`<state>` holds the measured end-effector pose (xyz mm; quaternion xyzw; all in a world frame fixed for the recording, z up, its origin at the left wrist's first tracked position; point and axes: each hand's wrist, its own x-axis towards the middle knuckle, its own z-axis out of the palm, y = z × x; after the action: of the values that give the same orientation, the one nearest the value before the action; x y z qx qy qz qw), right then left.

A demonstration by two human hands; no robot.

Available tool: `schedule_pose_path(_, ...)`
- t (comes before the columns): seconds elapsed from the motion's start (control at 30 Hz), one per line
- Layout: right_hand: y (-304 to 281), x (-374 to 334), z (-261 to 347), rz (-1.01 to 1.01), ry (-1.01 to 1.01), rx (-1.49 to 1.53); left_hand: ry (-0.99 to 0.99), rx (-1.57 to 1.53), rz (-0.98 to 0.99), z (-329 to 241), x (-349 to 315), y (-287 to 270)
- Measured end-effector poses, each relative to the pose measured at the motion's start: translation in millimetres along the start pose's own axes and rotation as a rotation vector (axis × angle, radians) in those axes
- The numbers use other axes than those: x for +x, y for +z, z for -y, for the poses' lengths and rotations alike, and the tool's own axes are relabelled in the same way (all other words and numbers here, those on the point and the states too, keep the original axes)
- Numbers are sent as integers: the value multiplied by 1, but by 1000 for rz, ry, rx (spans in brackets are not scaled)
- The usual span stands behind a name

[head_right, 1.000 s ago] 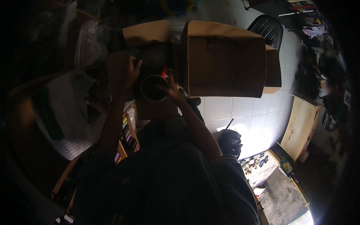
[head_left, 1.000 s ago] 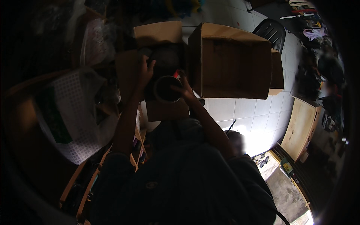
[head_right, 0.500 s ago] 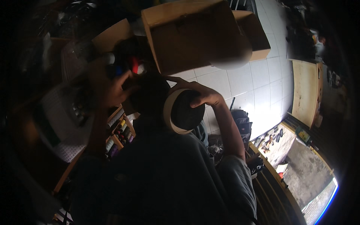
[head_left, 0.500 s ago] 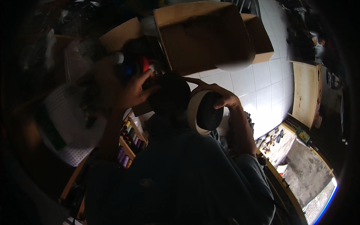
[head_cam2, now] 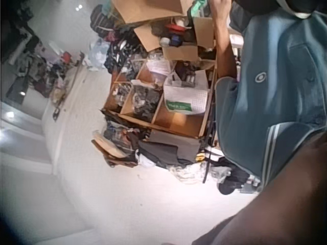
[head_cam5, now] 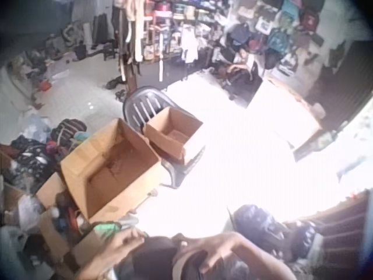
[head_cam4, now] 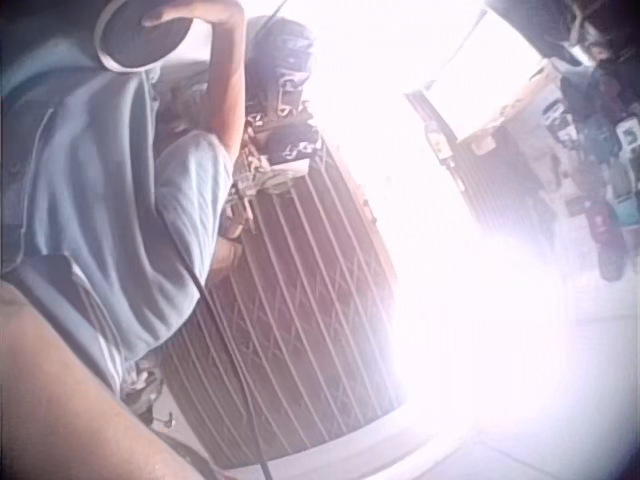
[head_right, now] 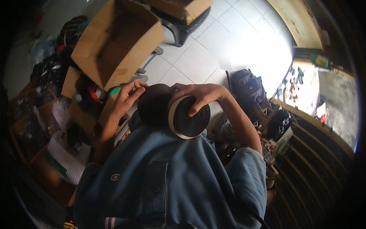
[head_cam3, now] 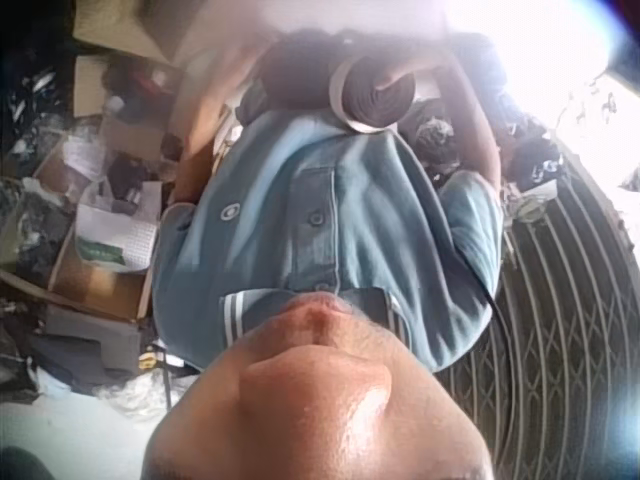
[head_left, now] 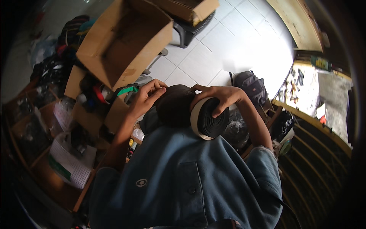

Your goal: The person takes several rolls of ribbon from a cardboard box and places them onto a storage shelf organized by color.

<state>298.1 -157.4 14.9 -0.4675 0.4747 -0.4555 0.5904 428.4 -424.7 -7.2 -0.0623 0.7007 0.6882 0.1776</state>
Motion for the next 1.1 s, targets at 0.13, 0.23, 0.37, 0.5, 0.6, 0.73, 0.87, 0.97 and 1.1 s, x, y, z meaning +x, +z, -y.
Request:
schedule_pose_path(0.13,15,-69,-15,-177,-11,78,-116,-295,2,-24,47,64)
schedule_pose_path(0.23,27,-108,-24,-333,-28,118,-296,-305,281,-43,83,84)
schedule_pose_path(0.37,29,-142,-30,-516,-16,120,-399,-17,438,-48,136,95)
schedule_pose_path(0.5,4,-172,-28,-609,41,126,-429,10,458,-73,192,116)
schedule_pose_path(0.6,-30,-188,-17,-607,122,106,-413,114,516,-89,244,119)
schedule_pose_path(0.73,-94,-205,3,-649,141,107,-551,60,571,-133,313,118)
schedule_pose_path(0.87,-147,-218,14,-733,166,126,-544,-101,729,-150,379,100)
schedule_pose_path(0.97,-181,-228,23,-808,144,154,-504,-202,774,-142,416,93)
schedule_pose_path(1.1,-216,-245,21,-884,129,135,-464,-174,650,-158,447,107)
